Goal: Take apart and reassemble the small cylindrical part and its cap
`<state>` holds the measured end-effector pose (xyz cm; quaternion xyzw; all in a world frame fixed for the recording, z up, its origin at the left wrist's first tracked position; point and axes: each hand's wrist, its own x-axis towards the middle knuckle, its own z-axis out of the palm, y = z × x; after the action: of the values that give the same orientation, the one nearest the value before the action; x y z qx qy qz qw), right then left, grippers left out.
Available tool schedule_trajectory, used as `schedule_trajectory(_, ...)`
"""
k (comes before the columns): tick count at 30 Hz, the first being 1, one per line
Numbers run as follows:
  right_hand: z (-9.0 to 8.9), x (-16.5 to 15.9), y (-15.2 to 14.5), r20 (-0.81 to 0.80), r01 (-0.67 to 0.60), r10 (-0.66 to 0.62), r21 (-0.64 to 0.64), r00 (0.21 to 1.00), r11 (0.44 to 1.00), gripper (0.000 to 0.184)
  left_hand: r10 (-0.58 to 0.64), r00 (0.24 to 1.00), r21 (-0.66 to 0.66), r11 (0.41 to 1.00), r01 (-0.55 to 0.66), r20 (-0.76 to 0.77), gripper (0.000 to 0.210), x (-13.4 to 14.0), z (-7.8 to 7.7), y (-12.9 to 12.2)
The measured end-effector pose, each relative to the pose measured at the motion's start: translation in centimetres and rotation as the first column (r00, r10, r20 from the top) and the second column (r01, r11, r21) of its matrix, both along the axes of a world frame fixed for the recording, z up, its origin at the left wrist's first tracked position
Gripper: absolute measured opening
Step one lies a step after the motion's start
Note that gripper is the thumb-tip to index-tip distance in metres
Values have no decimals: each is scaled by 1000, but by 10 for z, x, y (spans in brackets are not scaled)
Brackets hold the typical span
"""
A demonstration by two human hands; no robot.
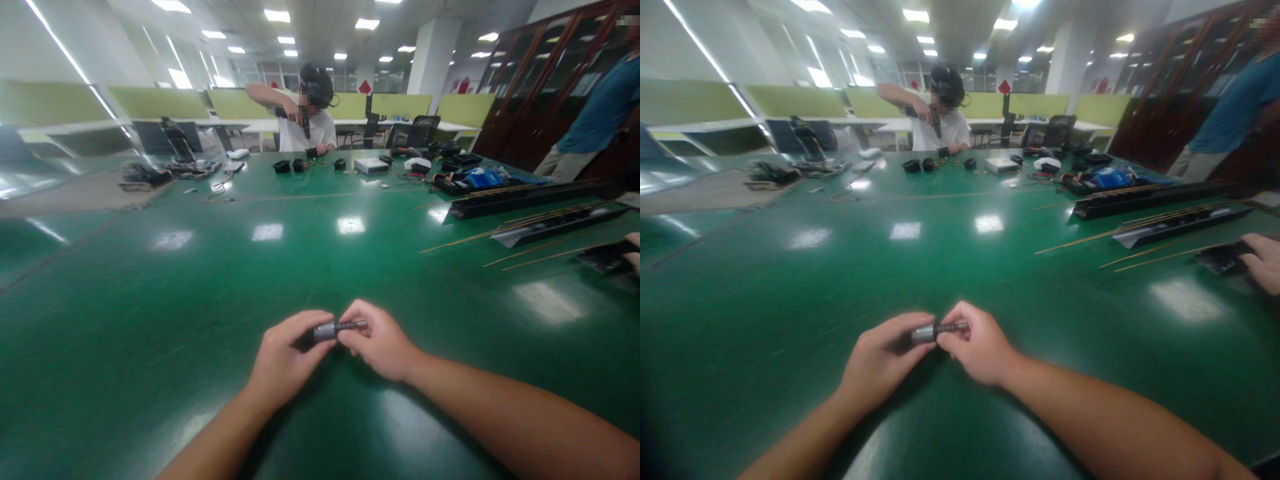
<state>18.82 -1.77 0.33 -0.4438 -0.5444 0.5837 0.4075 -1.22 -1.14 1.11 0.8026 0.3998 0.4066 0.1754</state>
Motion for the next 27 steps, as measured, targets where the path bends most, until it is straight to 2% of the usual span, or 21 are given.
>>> schedule_trajectory(27,0,0,0,-32,20,-20,-20,999,1000,16,24,1000,-6,1000,-24,-10,25,0,1,0)
